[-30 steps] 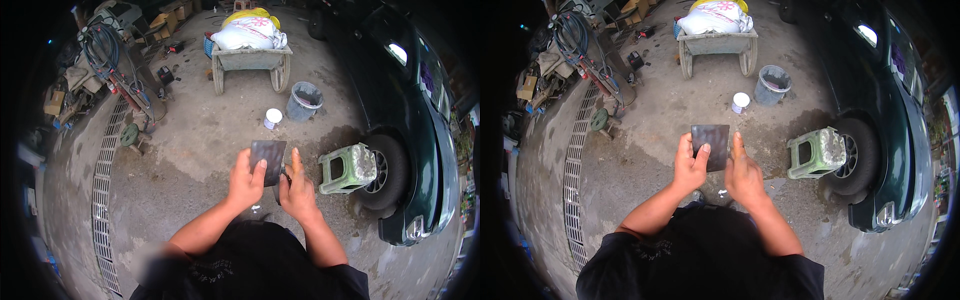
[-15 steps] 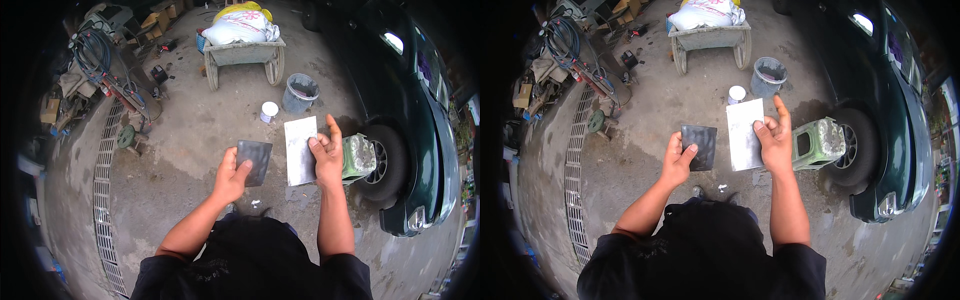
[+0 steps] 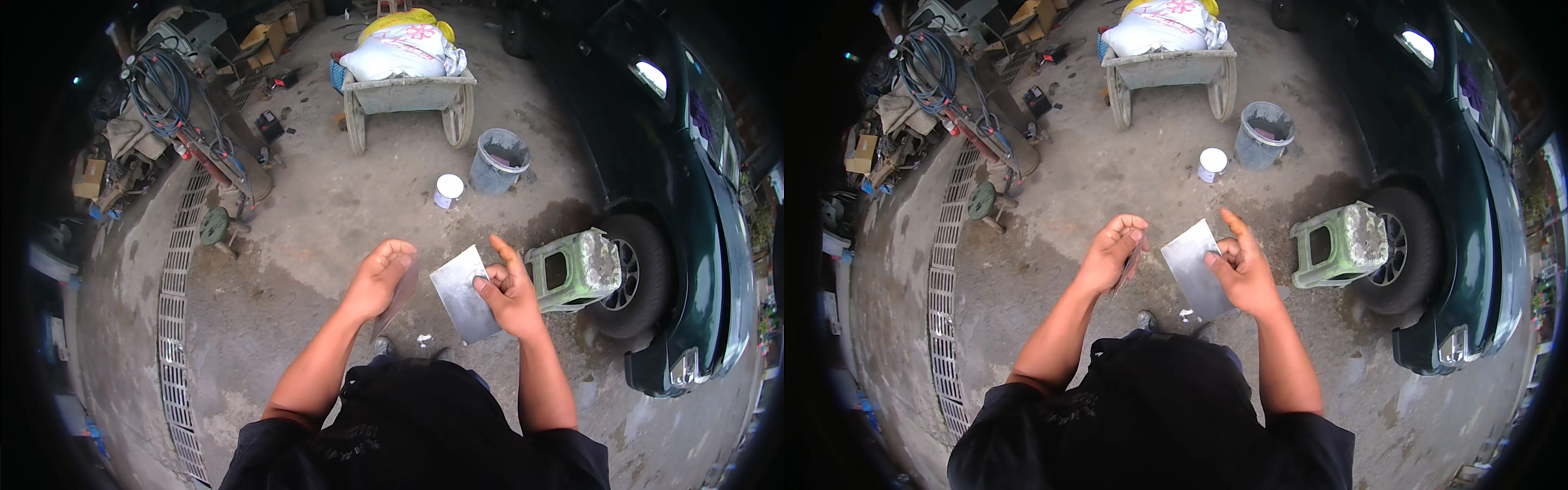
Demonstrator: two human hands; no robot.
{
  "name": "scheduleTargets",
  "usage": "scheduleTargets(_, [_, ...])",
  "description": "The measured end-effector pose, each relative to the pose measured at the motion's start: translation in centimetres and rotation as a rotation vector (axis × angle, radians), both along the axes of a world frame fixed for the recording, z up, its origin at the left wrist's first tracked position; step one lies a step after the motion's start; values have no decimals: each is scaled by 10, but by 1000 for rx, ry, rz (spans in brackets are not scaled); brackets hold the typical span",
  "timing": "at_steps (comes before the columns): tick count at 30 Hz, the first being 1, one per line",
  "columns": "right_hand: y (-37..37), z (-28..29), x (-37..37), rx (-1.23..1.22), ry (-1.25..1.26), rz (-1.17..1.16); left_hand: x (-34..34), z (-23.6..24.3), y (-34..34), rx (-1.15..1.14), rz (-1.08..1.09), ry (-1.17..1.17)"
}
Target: The person applies a yellow body filler to the hood of a dark-colored car using two metal spreaders. They spread the filler across the hood surface, then walk away from the car while holding the spreaders.
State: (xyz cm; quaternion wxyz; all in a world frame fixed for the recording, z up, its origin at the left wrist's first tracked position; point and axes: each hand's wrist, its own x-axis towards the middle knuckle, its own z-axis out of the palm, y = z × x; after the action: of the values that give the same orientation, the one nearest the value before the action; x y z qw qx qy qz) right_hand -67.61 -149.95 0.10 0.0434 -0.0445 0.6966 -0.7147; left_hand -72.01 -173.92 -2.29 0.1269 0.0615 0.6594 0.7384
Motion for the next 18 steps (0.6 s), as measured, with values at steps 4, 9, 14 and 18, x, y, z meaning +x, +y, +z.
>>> scheduleTargets(4, [-7, -1, 5, 93, -34, 75, 0, 13, 16, -18, -162, 5])
scheduleTargets(9, [-5, 2, 8, 152, -35, 71, 4, 5, 10, -166, -313, -71])
scheduleTargets(14, [4, -6, 8, 5, -33, -75, 17, -11, -6, -218, -271, -87])
scheduleTargets(18, [10, -1, 7, 36, -42, -59, 18, -14, -21, -305, -240, -145])
